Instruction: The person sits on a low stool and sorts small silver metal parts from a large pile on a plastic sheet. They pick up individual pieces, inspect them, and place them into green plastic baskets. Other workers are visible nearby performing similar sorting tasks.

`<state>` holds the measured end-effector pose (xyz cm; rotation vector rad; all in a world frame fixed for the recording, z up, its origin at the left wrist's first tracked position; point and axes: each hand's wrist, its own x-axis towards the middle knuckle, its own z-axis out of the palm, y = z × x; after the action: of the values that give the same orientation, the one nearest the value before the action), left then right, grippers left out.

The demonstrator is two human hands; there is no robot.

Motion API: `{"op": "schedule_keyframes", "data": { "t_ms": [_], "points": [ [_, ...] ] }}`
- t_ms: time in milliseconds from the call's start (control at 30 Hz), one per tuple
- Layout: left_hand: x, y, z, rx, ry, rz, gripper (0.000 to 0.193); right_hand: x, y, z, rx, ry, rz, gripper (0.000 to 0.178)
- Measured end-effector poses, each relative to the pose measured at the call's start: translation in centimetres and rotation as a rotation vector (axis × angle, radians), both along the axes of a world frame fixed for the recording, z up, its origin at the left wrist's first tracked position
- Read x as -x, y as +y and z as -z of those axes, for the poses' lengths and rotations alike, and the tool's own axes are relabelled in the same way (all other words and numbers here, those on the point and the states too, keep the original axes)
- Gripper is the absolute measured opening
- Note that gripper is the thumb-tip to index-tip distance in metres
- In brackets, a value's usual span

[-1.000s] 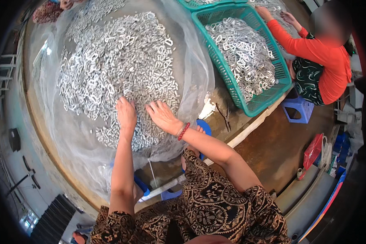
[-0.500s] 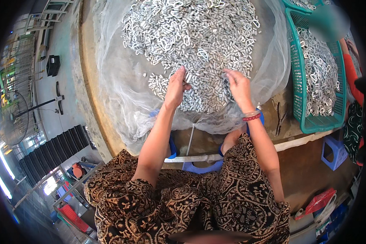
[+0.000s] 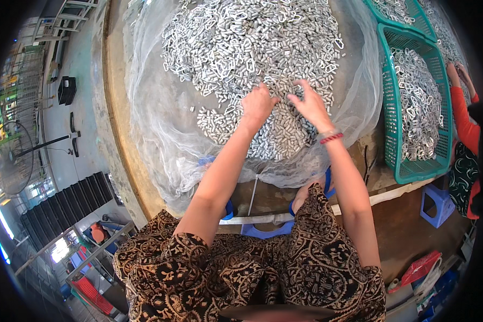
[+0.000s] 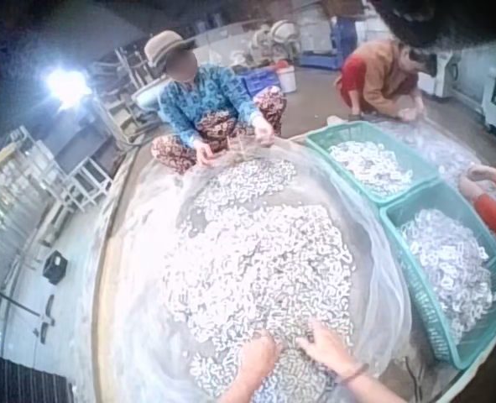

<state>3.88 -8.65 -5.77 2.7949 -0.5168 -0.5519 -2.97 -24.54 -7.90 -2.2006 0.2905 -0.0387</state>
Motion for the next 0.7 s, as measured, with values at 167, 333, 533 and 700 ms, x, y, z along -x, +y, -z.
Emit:
{"op": "schedule_keyframes", "data": {
  "t_ms": [167,333,533,700],
  "points": [
    [2.5,-0.2,2.3,-0.057,-0.062,0.144,0.028,-0.4,1.5,1.1,0.245,0.167,-0.187,0.042],
    [3.6,4.6,1.0,0.228,0.136,0.037,0.018,2.8,0.4,0.2,0.252,0.373,-0.087,0.038],
    [2.5,9.4,-3.1,1.128,0.699,-0.558,0.011,3.5,-2.2,1.0,0.129,0.201,0.181,0.031],
    [2.0,9.3,-4.1,1.800,1.051,-0.630,0.022,3.0,-1.6,-1.1,-0.583,0.204,0.148,0.018]
  ]
}}
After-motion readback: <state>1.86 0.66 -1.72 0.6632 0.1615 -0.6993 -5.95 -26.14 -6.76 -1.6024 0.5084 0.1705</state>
